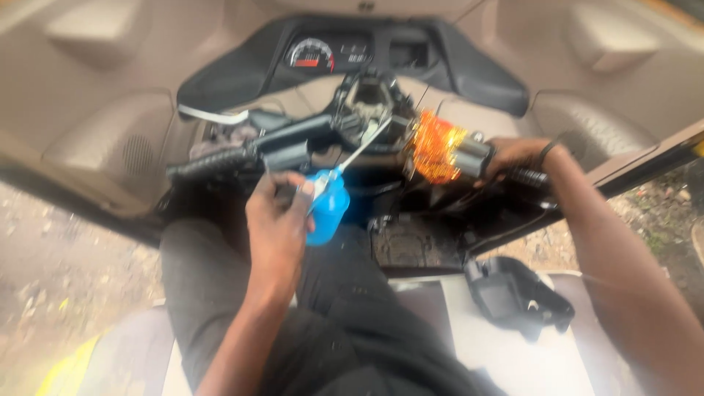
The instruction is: Repairing the steering and dashboard assembly of an auto-rickshaw, including cleaning components and applying lubricant.
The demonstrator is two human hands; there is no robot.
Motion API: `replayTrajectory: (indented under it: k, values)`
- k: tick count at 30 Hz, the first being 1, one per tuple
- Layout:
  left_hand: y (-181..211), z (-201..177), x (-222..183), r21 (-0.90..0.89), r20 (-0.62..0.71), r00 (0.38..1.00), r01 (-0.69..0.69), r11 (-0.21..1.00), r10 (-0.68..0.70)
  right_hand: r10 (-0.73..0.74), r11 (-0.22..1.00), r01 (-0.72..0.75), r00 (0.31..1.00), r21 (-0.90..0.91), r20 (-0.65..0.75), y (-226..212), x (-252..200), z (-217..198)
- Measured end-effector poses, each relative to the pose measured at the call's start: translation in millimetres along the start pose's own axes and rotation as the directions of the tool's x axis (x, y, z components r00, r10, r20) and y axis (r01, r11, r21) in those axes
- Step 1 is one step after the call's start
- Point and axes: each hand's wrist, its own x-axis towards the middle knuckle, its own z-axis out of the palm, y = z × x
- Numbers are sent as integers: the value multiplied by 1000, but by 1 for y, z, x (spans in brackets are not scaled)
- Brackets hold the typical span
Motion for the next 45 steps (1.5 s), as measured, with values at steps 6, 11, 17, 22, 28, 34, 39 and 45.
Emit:
replayTrajectory:
  k: [6, 11, 17, 22, 28, 34, 39, 45]
  values:
    - [3, -1, 3, 48, 19, 999, 34, 998, -35, -122, 991, 119, 992, 64, 30, 4, 4, -1]
    - [-9, -5, 14, -42, 45, 998, -45, 998, 47, -91, 994, 87, 995, 70, 46, 0, 1, -2]
    - [-3, -7, 25, -41, 7, 999, -49, 998, 49, -68, 992, 60, 995, 108, 70, -5, -2, -1]
    - [0, -9, 25, 10, -16, 999, -39, 999, 39, -115, 992, 113, 993, 53, 25, 5, 7, -2]
    - [-1, -5, 23, 33, -36, 998, -46, 998, 47, -101, 994, 100, 994, 42, 39, 2, 5, -4]
    - [6, -4, 20, -10, -85, 996, 15, 1000, -15, -125, 991, 122, 990, 52, 63, 7, 9, -4]
    - [0, -6, 17, 110, -101, 995, -12, 994, 23, -93, 994, 92, 996, 61, 16, 4, 6, -1]
    - [-13, -7, 25, -27, -172, 985, -14, 1000, 9, -61, 996, 55, 995, 77, 75, 10, 12, -2]
